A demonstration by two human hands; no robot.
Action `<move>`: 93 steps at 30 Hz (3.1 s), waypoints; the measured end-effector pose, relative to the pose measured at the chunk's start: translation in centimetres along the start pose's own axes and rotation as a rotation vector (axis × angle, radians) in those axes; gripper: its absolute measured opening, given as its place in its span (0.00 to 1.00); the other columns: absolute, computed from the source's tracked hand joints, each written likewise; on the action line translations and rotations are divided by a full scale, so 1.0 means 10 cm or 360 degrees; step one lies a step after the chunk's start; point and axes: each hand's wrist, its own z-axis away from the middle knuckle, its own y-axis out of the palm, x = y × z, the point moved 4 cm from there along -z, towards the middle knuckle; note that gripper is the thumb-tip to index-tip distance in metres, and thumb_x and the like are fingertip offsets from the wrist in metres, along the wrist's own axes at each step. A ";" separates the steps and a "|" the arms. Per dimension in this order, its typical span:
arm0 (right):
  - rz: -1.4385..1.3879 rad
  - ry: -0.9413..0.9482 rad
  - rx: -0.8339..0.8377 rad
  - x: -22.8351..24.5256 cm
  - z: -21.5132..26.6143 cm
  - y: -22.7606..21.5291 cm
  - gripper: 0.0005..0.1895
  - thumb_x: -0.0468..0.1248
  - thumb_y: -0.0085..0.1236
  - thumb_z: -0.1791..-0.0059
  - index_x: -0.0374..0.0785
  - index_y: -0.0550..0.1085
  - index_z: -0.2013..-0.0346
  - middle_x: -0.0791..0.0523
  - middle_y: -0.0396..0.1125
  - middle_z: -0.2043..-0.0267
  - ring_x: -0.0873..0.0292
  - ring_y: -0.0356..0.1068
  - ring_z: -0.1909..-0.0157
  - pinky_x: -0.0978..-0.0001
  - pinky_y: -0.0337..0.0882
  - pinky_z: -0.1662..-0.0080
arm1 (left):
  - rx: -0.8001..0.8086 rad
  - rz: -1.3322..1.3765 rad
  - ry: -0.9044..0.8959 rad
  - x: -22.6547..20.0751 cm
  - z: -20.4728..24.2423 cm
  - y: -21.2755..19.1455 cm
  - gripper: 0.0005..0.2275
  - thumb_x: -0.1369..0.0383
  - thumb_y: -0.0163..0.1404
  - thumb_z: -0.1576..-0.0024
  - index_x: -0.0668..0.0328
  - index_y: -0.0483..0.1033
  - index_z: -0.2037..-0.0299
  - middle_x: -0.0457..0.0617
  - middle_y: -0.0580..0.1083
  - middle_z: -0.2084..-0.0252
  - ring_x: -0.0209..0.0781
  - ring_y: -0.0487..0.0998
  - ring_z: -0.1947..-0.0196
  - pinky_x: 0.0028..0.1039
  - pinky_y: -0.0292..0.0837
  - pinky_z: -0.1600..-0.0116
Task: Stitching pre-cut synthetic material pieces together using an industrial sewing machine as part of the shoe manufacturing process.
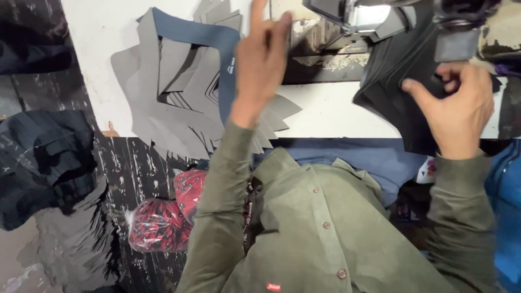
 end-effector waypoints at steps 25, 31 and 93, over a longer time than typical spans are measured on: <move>-0.0467 -0.0169 0.0856 1.31 -0.07 0.69 0.07 0.33 0.58 0.46 0.32 0.77 0.54 0.52 0.73 0.65 0.59 0.72 0.66 0.71 0.70 0.62 | 0.0003 0.0692 -0.0600 -0.55 0.97 -0.25 0.06 0.77 0.54 0.40 0.73 0.80 0.56 0.48 0.71 0.52 0.34 0.70 0.53 0.24 0.65 0.50; -0.0269 -0.0251 0.1297 1.31 -0.01 0.56 0.09 0.35 0.57 0.49 0.34 0.77 0.57 0.48 0.71 0.69 0.48 0.71 0.70 0.62 0.69 0.67 | 0.0436 0.0851 -0.0687 -0.79 0.60 -0.11 0.15 0.65 0.42 0.31 0.65 0.73 0.40 0.41 0.75 0.48 0.29 0.71 0.51 0.19 0.65 0.44; -0.0021 -0.0407 0.0661 1.16 -0.67 0.08 0.07 0.35 0.62 0.43 0.32 0.77 0.56 0.49 0.72 0.64 0.51 0.72 0.65 0.64 0.69 0.61 | 0.0086 0.0407 -0.0456 -0.90 0.53 0.47 0.19 0.72 0.50 0.32 0.59 0.64 0.31 0.47 0.72 0.48 0.26 0.71 0.69 0.21 0.68 0.65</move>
